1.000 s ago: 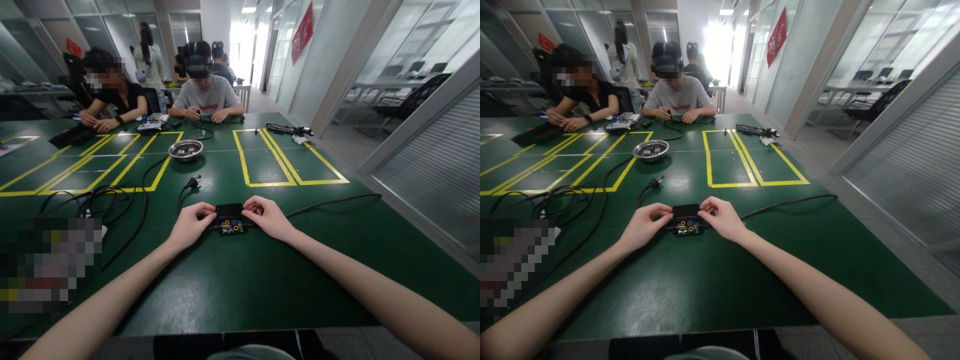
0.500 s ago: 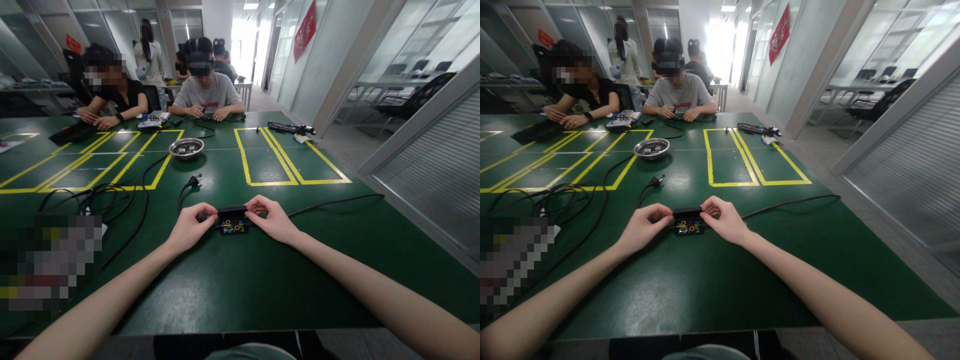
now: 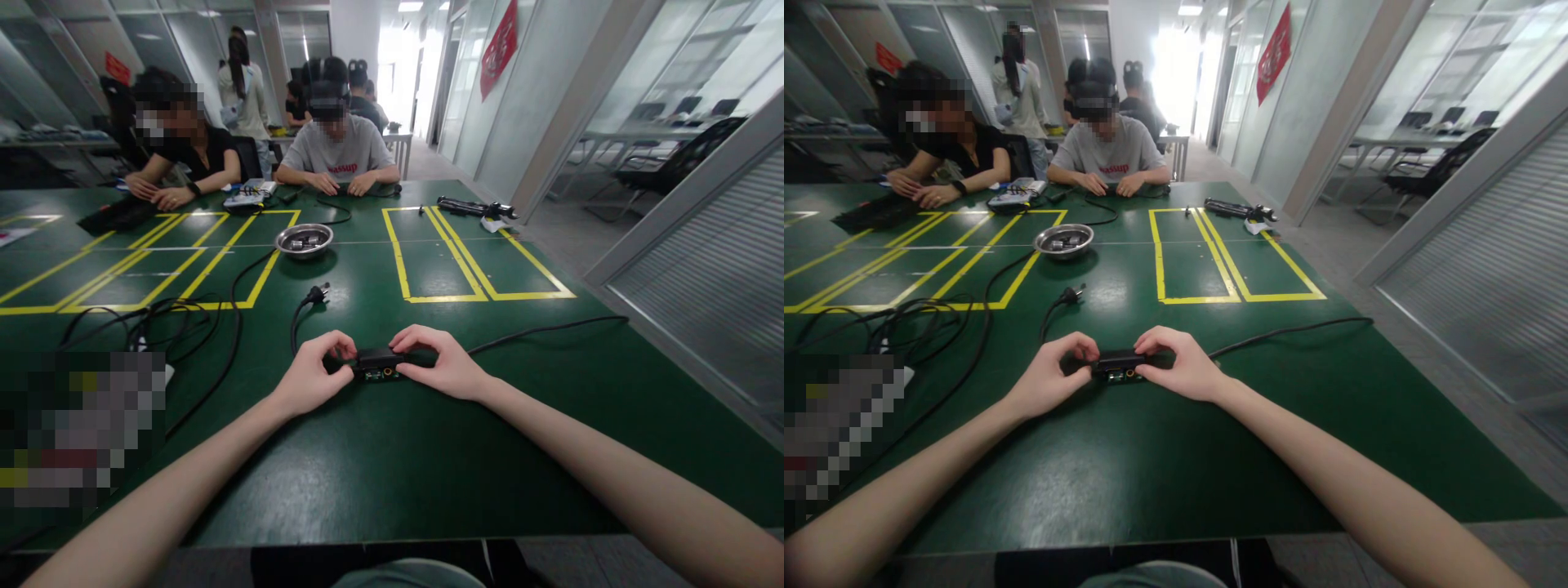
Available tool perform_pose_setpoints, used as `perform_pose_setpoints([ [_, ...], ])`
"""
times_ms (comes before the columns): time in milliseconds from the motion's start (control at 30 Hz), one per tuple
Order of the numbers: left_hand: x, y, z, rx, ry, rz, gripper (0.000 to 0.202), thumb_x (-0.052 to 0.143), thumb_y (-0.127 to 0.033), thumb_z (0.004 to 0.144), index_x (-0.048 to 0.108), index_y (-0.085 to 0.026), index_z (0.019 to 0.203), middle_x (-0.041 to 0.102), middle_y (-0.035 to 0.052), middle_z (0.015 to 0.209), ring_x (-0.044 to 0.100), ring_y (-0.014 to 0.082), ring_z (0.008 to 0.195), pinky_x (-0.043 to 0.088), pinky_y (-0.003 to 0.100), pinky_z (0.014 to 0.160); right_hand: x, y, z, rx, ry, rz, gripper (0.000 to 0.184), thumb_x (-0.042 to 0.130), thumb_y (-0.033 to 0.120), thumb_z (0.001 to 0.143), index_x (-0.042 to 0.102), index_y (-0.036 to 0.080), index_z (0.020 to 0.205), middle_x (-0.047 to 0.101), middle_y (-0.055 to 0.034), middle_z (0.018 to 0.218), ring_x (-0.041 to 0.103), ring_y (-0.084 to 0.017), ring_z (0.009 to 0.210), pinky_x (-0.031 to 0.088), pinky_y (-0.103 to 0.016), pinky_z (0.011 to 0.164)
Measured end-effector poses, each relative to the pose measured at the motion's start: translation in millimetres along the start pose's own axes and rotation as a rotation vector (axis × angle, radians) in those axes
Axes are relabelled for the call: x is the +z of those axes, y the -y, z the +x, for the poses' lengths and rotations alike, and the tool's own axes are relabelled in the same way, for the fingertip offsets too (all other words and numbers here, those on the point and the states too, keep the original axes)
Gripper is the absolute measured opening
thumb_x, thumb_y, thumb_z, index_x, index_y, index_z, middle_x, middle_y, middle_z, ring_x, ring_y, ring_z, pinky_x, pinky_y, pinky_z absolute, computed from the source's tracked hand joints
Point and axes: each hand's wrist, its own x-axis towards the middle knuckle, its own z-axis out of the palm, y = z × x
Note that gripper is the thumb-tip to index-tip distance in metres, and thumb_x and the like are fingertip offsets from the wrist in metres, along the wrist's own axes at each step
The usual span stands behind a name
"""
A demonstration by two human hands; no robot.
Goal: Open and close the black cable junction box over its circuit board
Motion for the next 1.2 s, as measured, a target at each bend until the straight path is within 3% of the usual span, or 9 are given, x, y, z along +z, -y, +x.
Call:
perform_pose_setpoints([
  [167,1.7,0.7,-2.8,0.071,0.079,0.074,0.039,0.074,-0.025,0.071,0.063,-0.02,0.108,0.07,0.0051,0.104,0.066,0.023,0.095,0.053,0.036,0.086,-2.0,-1.3,-0.9,-0.119,0.023,-0.102,0.011,0.075,0.023,0.084,0.068,0.02,0.092,0.072,-0.0081,0.103,0.071,-0.021,0.096,0.058,-0.042,0.09],
  [333,1.3,5.2,-2.3,0.101,0.097,0.167,0.032,0.08,-0.028,0.075,0.069,-0.022,0.104,0.07,0.0037,0.096,0.066,0.023,0.089,0.052,0.037,0.083,-2.7,-2.9,-1.9,-0.186,0.074,-0.173,0.011,0.073,0.018,0.084,0.067,0.02,0.093,0.069,-0.0089,0.105,0.069,-0.021,0.096,0.058,-0.039,0.087],
  [533,1.8,0.3,-4.2,0.129,0.071,0.187,0.029,0.079,-0.03,0.074,0.071,-0.021,0.1,0.068,0.0043,0.093,0.064,0.0226,0.087,0.052,0.037,0.082,-2.3,-2.3,-1.8,-0.256,0.187,-0.302,0.042,0.07,0.018,0.082,0.065,0.02,0.124,0.07,-0.0118,0.117,0.068,-0.024,0.106,0.057,-0.039,0.092],
  [700,7.9,-9.0,-5.2,0.189,0.127,0.236,0.029,0.072,-0.027,0.075,0.066,-0.021,0.103,0.069,0.004,0.09,0.063,0.0233,0.086,0.051,0.037,0.082,6.9,-2.4,-3.2,-0.294,0.223,-0.503,0.051,0.066,0.018,0.075,0.064,0.016,0.126,0.071,-0.0137,0.11,0.067,-0.026,0.097,0.057,-0.041,0.086],
  [833,10.6,-8.5,-4.3,0.244,0.194,0.327,0.03,0.07,-0.028,0.081,0.064,-0.02,0.109,0.073,0.0069,0.1,0.064,0.0246,0.09,0.049,0.038,0.084,10.8,0.2,-3.7,-0.329,0.239,-0.569,0.045,0.065,0.024,0.081,0.063,0.015,0.125,0.072,-0.0134,0.105,0.067,-0.026,0.092,0.056,-0.041,0.083],
  [1033,9.7,-6.6,-5.9,0.289,0.218,0.406,0.019,0.063,-0.031,0.093,0.066,-0.019,0.107,0.074,0.0064,0.093,0.065,0.0231,0.085,0.046,0.037,0.082,8.3,1.7,-3.0,-0.299,0.311,-0.601,0.03,0.061,0.033,0.098,0.064,0.015,0.122,0.071,-0.0121,0.099,0.066,-0.025,0.091,0.053,-0.038,0.081],
  [1200,9.2,-7.1,-6.9,0.325,0.211,0.425,0.023,0.061,-0.038,0.098,0.067,-0.017,0.107,0.073,0.0065,0.09,0.065,0.0223,0.081,0.044,0.035,0.077,8.0,4.2,-2.8,-0.292,0.332,-0.582,0.026,0.06,0.033,0.1,0.065,0.014,0.118,0.072,-0.0115,0.098,0.066,-0.023,0.09,0.052,-0.036,0.083],
])
